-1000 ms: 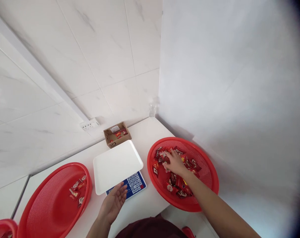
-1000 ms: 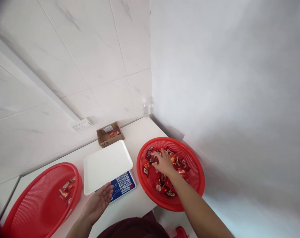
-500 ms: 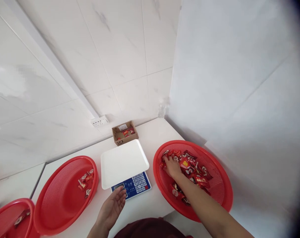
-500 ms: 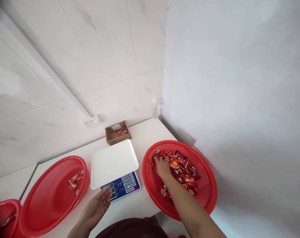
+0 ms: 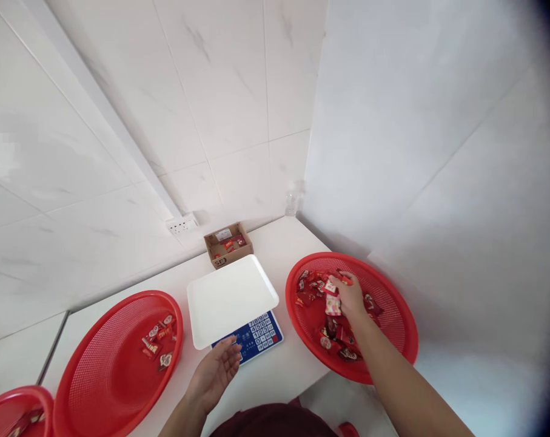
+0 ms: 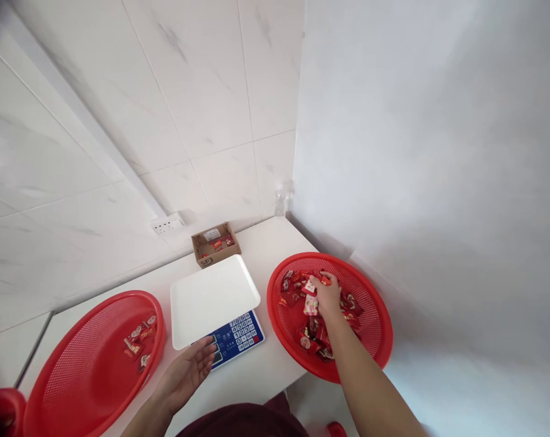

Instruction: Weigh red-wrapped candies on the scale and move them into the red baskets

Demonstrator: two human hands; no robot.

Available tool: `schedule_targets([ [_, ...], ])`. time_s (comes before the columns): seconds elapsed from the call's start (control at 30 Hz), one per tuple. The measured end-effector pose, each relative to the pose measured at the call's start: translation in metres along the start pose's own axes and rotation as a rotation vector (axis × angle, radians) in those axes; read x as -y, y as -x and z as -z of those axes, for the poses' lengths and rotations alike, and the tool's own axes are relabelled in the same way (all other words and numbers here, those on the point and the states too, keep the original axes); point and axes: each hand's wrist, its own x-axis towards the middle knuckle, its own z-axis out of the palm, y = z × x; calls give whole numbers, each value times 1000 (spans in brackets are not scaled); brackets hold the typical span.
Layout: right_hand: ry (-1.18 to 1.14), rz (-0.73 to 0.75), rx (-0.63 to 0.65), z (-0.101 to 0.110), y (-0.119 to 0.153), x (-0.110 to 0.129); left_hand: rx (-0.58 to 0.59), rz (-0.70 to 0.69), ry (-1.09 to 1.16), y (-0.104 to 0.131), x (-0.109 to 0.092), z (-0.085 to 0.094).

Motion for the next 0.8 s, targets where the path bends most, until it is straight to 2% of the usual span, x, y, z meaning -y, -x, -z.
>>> schedule_targets([
  [0.1, -159, -71, -24, 2, 19, 14, 139, 8, -97, 4, -4, -6],
  [0.17, -288, -163, 23, -9, 42, 22, 271, 11, -164, 9, -3, -13],
  [0.23, -466, -296, 112, -29, 74, 27, 387, 17, -213, 12, 0, -20],
  [0.3, -616, -391, 207, -56, 110, 31, 446, 38, -247, 14, 4, -25],
  [0.4, -695, -410, 287, -95, 164, 33, 516, 58, -231, 10, 10, -24],
  [0.47, -701, -395, 333, -113, 191, 34, 518, 63, -188, 5, 12, -16],
  [0.57, -687, -405, 385, -125, 213, 32, 433, 65, -149, -3, 12, 1],
  [0.67, -664, -448, 408, -129, 218, 30, 401, 21, -173, -8, 8, 17],
  [0.8, -664, -498, 424, -133, 219, 27, 406, -38, -211, -7, 1, 30],
])
